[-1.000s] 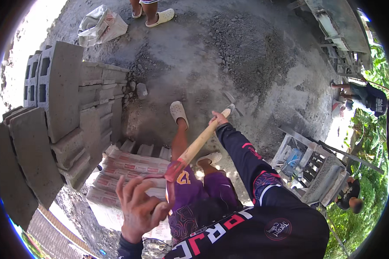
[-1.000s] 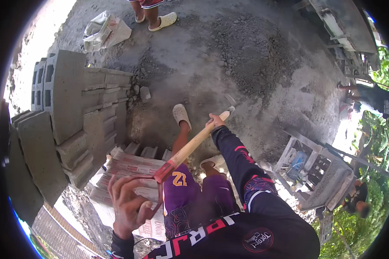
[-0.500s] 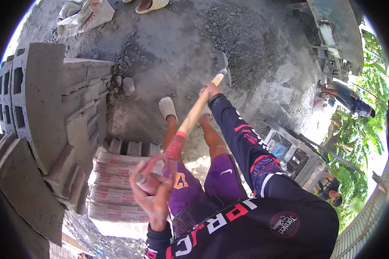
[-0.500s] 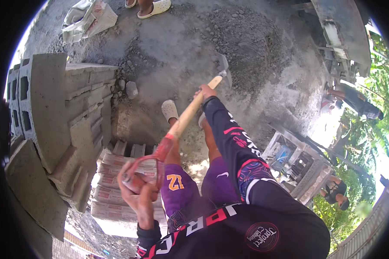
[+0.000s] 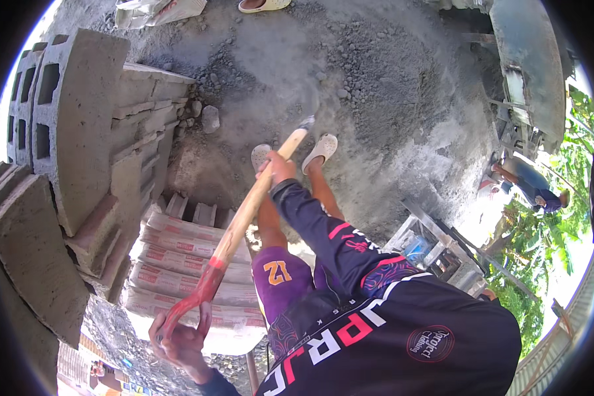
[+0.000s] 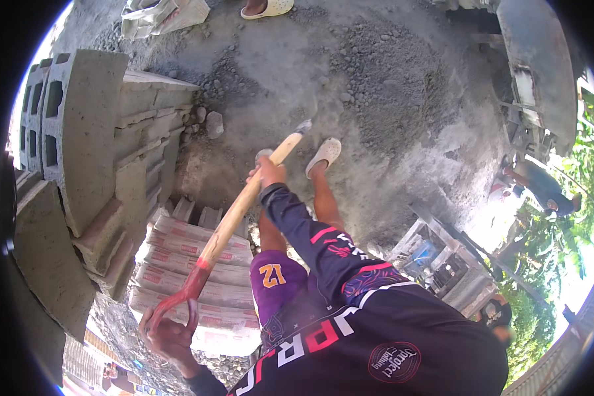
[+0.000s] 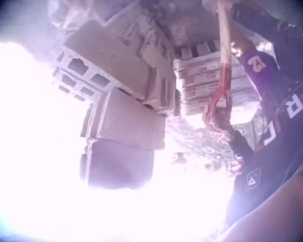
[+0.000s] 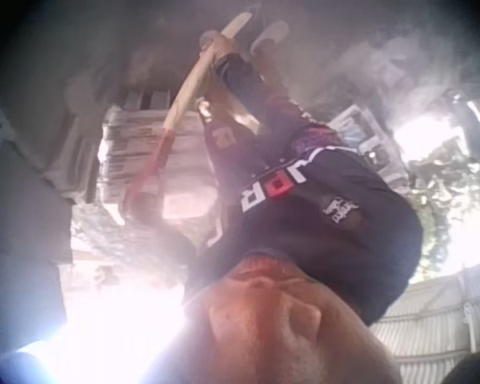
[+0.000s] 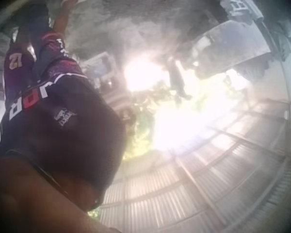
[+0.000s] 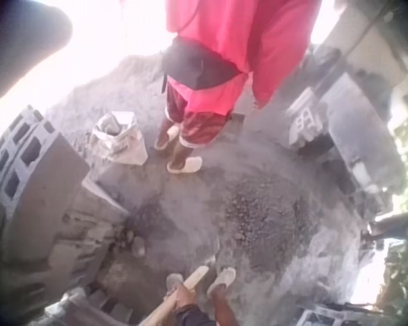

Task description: The recorder uses a shovel to move wet concrete mix into a brick-making machine while other workers assist with mixing and machine operation.

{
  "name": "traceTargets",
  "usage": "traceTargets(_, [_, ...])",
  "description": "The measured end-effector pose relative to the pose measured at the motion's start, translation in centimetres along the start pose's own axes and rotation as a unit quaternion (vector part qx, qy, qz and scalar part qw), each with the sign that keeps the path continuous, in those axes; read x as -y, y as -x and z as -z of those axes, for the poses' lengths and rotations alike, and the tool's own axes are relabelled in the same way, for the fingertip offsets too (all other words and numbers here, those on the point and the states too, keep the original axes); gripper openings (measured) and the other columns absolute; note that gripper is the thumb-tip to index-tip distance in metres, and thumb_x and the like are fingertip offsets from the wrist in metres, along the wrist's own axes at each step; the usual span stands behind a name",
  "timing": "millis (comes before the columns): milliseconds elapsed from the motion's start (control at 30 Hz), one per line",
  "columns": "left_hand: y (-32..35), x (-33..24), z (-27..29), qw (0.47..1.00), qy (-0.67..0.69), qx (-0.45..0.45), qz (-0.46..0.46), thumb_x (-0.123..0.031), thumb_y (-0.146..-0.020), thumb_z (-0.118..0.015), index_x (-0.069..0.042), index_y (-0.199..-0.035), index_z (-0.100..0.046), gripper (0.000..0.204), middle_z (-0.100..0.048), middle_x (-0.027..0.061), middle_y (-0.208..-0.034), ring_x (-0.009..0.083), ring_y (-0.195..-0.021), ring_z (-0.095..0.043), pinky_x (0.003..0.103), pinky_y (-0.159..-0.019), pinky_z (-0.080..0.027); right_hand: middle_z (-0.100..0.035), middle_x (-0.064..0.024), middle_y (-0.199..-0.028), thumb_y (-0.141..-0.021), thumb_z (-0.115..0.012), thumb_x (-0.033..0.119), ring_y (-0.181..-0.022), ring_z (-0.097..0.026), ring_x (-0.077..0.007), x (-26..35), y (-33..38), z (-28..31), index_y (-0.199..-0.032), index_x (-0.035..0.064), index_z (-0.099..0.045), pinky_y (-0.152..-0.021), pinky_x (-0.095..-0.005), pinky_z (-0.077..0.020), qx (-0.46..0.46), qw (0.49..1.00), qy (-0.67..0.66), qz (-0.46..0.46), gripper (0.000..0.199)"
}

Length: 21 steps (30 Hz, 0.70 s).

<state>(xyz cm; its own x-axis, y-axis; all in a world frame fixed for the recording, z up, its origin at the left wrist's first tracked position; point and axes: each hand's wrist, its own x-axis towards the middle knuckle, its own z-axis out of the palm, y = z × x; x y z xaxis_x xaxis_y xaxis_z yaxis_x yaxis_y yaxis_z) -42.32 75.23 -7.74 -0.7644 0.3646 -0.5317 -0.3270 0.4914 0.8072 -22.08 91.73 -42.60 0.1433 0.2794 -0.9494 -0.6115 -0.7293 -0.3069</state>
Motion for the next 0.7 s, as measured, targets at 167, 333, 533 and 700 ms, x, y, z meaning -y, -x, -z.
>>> traceTargets(167, [-1.1, 7.9, -8.6, 0.991, -0.018, 0.128, -0.019, -0.048, -0.095, -0.053, 0.003, -0.123, -0.053, 0.059, -0.058, 0.0058, -0.062, 0.0103, -0.044, -0.05, 0.023, -0.04, -0.039, -0.059, -0.0165, -0.065, -0.083, -0.06, 0.02, -0.052, -0.062, -0.0291, 10.2, -8.1, 6.0, -0.079, -0.0007, -0.052, -0.05, -0.0412, -0.055, -0.054, 0.992, 0.098, 0.061, 0.023])
traceTargets(333, [-1.6, 7.3, -16.3, 0.992, -0.06, 0.108, 0.017, -0.041, -0.101, -0.042, 0.001, -0.124, -0.054, 0.05, -0.059, 0.0042, -0.069, 0.0079, -0.043, -0.048, 0.022, -0.037, -0.037, -0.054, -0.0138, -0.065, -0.081, -0.055, 0.016, -0.052, -0.059, -0.0296, 12.7, -14.7, 4.6, -0.081, -0.0017, -0.05, -0.05, -0.0434, -0.0534, -0.096, 0.977, 0.17, 0.085, 0.018])
traceTargets(533, [-1.2, -2.2, -5.2, 0.981, -0.148, -0.122, -0.015, -0.051, -0.1, -0.042, -0.008, -0.117, -0.056, 0.048, -0.048, -0.0017, -0.063, 0.0061, -0.043, -0.041, 0.017, -0.034, -0.035, -0.053, -0.0146, -0.061, -0.078, -0.057, 0.013, -0.048, -0.062, -0.029, -4.3, -5.2, -7.2, -0.074, -0.0052, -0.048, -0.044, -0.0429, -0.052, 0.01, 0.99, 0.138, 0.002, 0.021])
traceTargets(700, [1.8, -8.8, 3.5, 0.959, -0.169, -0.226, -0.014, -0.045, -0.096, -0.047, -0.01, -0.119, -0.059, 0.044, -0.051, -0.0003, -0.058, 0.0118, -0.043, -0.05, 0.041, -0.056, -0.061, -0.054, -0.0137, -0.064, -0.08, -0.061, 0.014, -0.047, -0.059, -0.0281, -13.9, 5.2, -12.5, -0.079, -0.004, -0.05, -0.043, -0.043, -0.0503, 0.084, 0.989, 0.071, -0.098, 0.021])
